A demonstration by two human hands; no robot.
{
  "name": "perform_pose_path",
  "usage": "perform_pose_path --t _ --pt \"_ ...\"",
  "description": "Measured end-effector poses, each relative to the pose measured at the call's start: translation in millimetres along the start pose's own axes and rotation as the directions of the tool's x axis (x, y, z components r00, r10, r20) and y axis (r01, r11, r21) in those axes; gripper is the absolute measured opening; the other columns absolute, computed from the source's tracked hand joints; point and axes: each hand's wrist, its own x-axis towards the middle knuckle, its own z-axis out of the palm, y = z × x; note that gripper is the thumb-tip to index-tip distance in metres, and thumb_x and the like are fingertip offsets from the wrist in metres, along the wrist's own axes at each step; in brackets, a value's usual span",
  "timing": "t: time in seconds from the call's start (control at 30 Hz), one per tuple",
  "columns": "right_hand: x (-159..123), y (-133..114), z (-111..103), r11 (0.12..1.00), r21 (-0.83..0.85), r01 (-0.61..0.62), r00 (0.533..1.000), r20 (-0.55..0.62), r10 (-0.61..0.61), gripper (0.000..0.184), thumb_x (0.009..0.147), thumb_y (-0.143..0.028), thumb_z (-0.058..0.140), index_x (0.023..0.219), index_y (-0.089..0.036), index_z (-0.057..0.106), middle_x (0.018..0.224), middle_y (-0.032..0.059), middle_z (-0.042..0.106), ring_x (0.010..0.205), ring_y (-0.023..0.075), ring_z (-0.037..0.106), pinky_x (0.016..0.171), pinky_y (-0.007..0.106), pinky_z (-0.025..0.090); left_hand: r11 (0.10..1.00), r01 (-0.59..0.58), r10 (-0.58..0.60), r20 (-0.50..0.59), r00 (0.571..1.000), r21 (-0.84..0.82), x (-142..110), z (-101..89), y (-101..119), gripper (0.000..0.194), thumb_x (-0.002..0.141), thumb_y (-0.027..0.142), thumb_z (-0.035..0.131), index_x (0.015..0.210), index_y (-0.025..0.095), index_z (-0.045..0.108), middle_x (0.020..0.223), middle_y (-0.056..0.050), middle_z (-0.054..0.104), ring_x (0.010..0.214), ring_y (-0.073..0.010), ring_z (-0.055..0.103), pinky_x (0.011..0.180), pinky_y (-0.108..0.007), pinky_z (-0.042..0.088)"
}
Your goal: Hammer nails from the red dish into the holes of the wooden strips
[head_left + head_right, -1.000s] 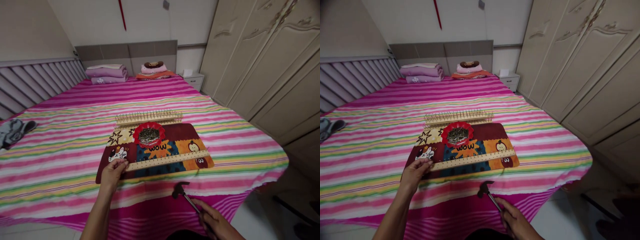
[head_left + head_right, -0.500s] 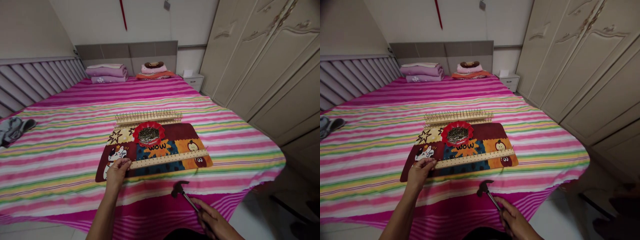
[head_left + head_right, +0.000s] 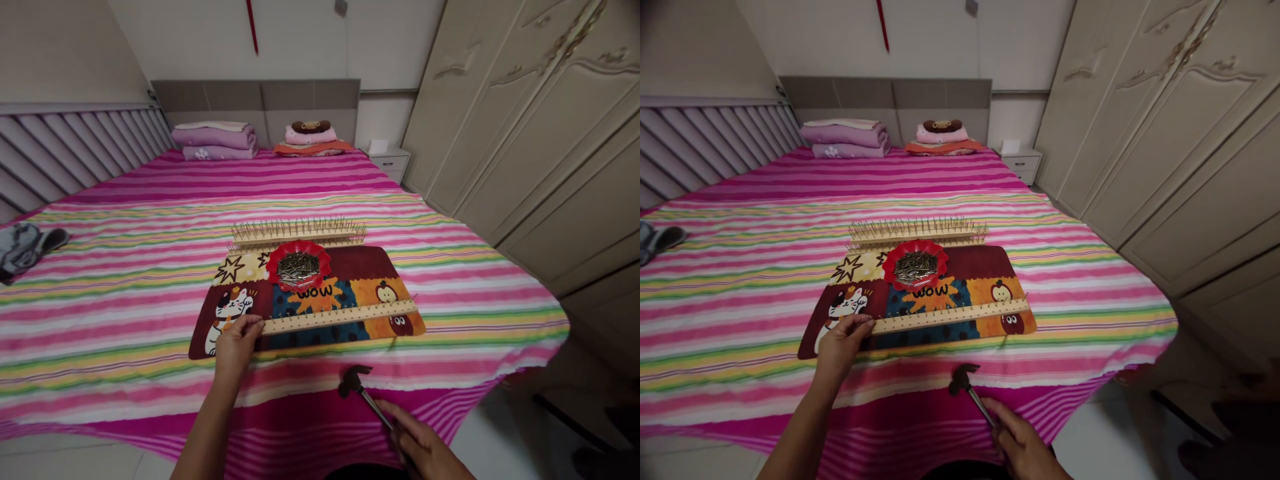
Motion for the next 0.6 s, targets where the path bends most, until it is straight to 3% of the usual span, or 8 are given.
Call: perform_pose_path --t 0.1,0.2,0.37,0.5,0.6 --pt "-6 -34 13 0.994 -0.049 0.098 0.992 0.089 -0.093 0.057 0.084 -0.049 0.046 0.134 -0.022 0.048 0.052 -0.0064 0.039 0.043 0.0096 0.035 0.041 0.021 0.026 0.998 -0.012 0.012 -0.001 1.0 0.055 -4 0.1 3 0.024 0.063 0.045 0.06 0.073 0.024 0.067 0.066 0.002 0.068 0.065 -0.0173 0.061 0.064 -0.026 0.045" --pt "-4 -83 32 0.974 -0.098 0.203 0.974 0.123 -0.191 0.049 0.091 -0.036 0.039 0.139 -0.026 0.041 0.056 -0.0068 0.039 0.048 0.0101 0.035 0.047 0.022 0.03 0.997 -0.02 0.021 -0.007 1.0 0.079 -7 1.3 8 0.023 0.064 0.043 0.058 0.073 0.024 0.067 0.069 0.001 0.069 0.067 -0.0176 0.061 0.066 -0.026 0.045" --pt "25 -155 62 0.831 -0.311 0.462 0.886 0.114 -0.45 0.047 0.091 -0.02 0.037 0.137 -0.026 0.043 0.063 -0.0049 0.049 0.055 0.0117 0.044 0.063 0.026 0.043 0.995 -0.036 0.037 -0.01 0.999 0.089 -8 3.0 12 0.02 0.064 0.041 0.057 0.071 0.024 0.067 0.074 0.001 0.071 0.071 -0.0184 0.062 0.067 -0.026 0.045" --pt "51 -181 82 0.717 -0.414 0.561 0.817 0.142 -0.558 0.047 0.09 -0.015 0.035 0.135 -0.024 0.044 0.086 0.0017 0.066 0.075 0.0154 0.061 0.076 0.03 0.048 0.993 -0.044 0.045 -0.008 0.999 0.106 -8 2.3 10 0.021 0.066 0.041 0.056 0.071 0.025 0.066 0.067 0.001 0.068 0.064 -0.0177 0.06 0.062 -0.026 0.043" --pt "68 -185 91 0.668 -0.492 0.559 0.811 0.155 -0.564 0.047 0.089 -0.014 0.039 0.135 -0.022 0.046 0.111 0.0077 0.068 0.1 0.0212 0.062 0.089 0.036 0.046 0.99 -0.042 0.043 -0.005 0.999 0.133 -9 1.6 9 0.02 0.067 0.041 0.054 0.07 0.024 0.065 0.063 0.002 0.066 0.061 -0.0169 0.059 0.06 -0.026 0.042"
